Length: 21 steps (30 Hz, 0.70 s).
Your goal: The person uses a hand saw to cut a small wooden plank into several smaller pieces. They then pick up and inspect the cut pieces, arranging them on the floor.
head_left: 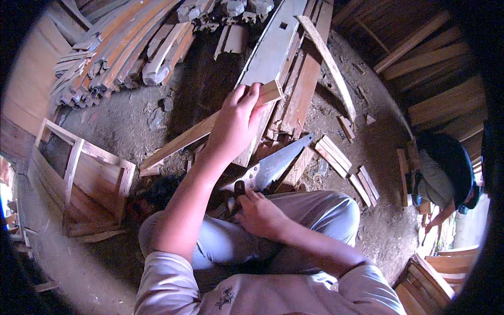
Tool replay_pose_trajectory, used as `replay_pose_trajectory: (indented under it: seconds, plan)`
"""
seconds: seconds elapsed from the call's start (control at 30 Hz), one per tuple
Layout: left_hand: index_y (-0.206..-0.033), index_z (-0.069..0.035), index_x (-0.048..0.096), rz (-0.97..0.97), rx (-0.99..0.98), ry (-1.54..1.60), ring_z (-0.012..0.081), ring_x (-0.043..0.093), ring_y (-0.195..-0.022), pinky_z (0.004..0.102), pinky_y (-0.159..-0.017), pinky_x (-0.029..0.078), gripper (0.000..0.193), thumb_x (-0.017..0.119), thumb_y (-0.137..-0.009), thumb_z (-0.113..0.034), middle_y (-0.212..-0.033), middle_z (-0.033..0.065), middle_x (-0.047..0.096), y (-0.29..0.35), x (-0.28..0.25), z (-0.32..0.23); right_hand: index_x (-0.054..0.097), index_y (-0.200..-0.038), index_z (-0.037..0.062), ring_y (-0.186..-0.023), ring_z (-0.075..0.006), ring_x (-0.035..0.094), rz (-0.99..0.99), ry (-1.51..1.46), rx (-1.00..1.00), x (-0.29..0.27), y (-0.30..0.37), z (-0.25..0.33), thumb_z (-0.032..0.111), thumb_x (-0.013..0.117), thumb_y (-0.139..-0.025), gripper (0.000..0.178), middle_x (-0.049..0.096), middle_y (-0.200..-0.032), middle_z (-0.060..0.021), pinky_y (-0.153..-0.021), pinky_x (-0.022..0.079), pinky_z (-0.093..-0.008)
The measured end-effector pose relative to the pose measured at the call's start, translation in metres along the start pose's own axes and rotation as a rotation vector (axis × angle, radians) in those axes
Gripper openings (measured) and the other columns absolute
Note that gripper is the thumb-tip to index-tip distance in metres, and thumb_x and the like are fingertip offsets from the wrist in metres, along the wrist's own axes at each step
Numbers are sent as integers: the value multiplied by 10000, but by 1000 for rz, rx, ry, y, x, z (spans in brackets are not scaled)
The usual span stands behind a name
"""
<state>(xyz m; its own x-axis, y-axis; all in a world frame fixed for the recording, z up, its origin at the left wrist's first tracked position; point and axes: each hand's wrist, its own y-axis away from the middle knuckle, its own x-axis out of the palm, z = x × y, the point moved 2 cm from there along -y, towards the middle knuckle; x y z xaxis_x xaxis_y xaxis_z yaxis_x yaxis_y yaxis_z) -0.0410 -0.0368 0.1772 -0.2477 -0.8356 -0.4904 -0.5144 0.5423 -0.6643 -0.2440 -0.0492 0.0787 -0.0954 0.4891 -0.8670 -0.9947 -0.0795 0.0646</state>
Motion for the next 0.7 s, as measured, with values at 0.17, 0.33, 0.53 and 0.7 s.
replay_pose_trajectory:
  seconds: [0.17,0.33,0.53,0.7]
  plan:
    - [-1267,71,578,-11,42,77,426,625,-922,457,-817,530,426,692,-924,-154,-1054,254,589,7,3,-7,622,-1149,0,-926,-256,668,-465,-680,415,-44,-10,-3,261,570,-1034,289,698,-984,-163,-831,527,-382]
    - [-1201,71,627,40,67,238,424,648,-931,454,-803,538,386,724,-878,-115,-1019,247,629,6,-12,-27,450,-1459,45,-1020,-138,632,-929,-883,171,-148,-28,5,106,652,-992,512,636,-1171,-99,-848,530,-278]
    - [-1251,38,607,184,64,557,411,670,-1033,437,-900,548,485,707,-777,58,-1126,242,669,13,-14,-41,716,-1157,34,-966,-242,733,-662,-17,52,-207,-13,12,18,791,-799,366,732,-1094,-127,-832,596,-350]
    - [-1103,21,672,425,54,187,317,694,-921,419,-854,535,261,693,-842,9,-1002,182,689,-2,-32,-17,694,-1128,28,-1154,-247,657,-718,144,-44,-239,1,6,58,824,-786,367,670,-1248,-133,-952,544,-337]
